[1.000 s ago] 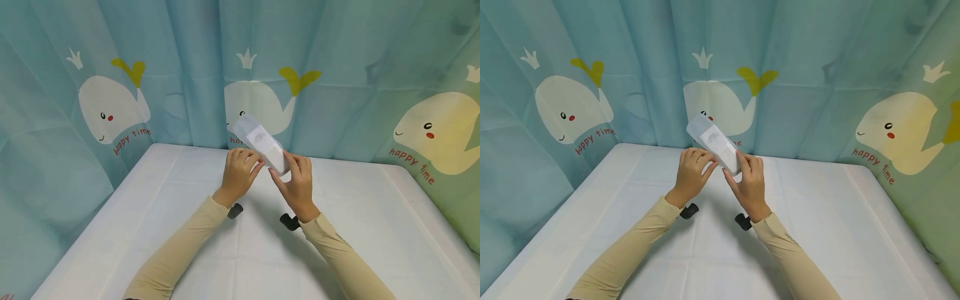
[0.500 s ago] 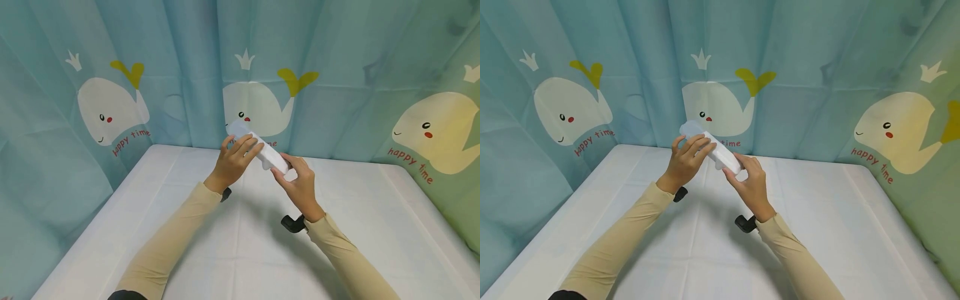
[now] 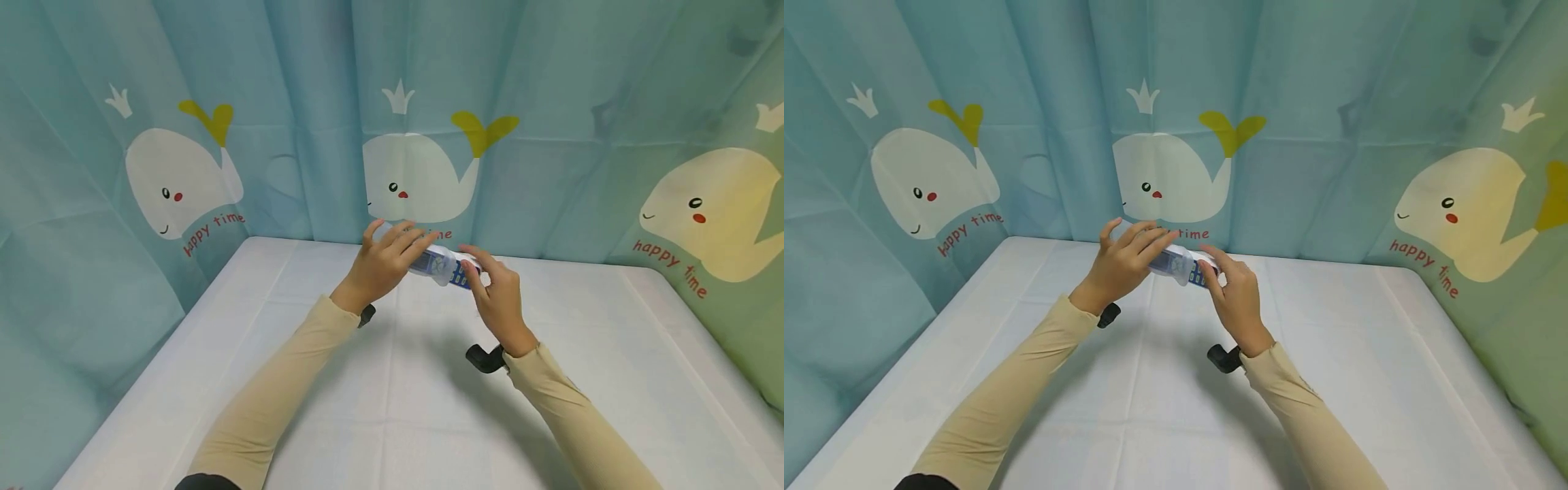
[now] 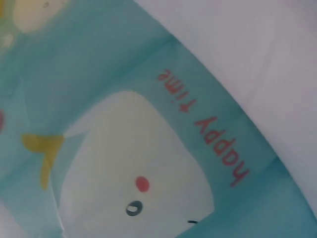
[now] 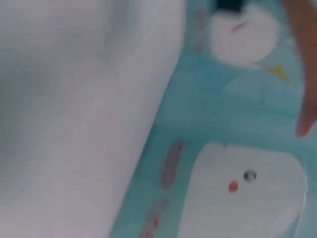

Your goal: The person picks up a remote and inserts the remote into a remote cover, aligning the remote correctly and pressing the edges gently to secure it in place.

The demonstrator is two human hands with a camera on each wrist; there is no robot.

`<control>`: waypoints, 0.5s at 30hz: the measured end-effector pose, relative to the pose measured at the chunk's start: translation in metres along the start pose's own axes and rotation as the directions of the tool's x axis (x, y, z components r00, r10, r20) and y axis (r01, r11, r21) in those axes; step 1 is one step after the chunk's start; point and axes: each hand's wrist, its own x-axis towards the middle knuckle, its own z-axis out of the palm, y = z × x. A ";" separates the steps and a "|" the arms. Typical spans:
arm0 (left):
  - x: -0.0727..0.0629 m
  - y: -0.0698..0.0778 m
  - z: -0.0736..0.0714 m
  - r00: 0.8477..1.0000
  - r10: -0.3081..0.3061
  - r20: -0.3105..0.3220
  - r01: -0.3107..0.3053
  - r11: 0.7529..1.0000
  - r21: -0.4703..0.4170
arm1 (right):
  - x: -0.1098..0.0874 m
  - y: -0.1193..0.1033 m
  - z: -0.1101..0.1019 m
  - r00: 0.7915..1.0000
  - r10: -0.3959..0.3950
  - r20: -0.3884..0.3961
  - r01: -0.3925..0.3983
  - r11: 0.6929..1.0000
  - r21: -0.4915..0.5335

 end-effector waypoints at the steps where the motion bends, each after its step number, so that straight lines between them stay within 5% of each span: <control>1: 0.000 0.000 -0.001 0.999 -0.011 0.032 0.012 1.000 -0.022 | 0.000 0.001 0.000 0.998 -0.068 0.000 0.067 0.996 -0.064; 6: 0.003 -0.003 -0.009 0.978 -0.053 0.200 0.085 0.984 -0.154 | 0.003 0.008 -0.004 0.934 -0.349 0.074 0.355 0.886 -0.297; 11: 0.008 -0.007 -0.019 0.929 -0.061 0.365 0.163 0.953 -0.256 | 0.008 0.011 -0.013 0.844 -0.488 0.223 0.534 0.729 -0.428; 13: 0.010 -0.008 -0.022 0.910 -0.059 0.410 0.186 0.943 -0.277 | 0.009 0.011 -0.013 0.825 -0.505 0.252 0.562 0.697 -0.445; 15: 0.012 -0.008 -0.025 0.897 -0.063 0.438 0.203 0.939 -0.279 | 0.008 0.011 -0.012 0.827 -0.502 0.253 0.560 0.699 -0.445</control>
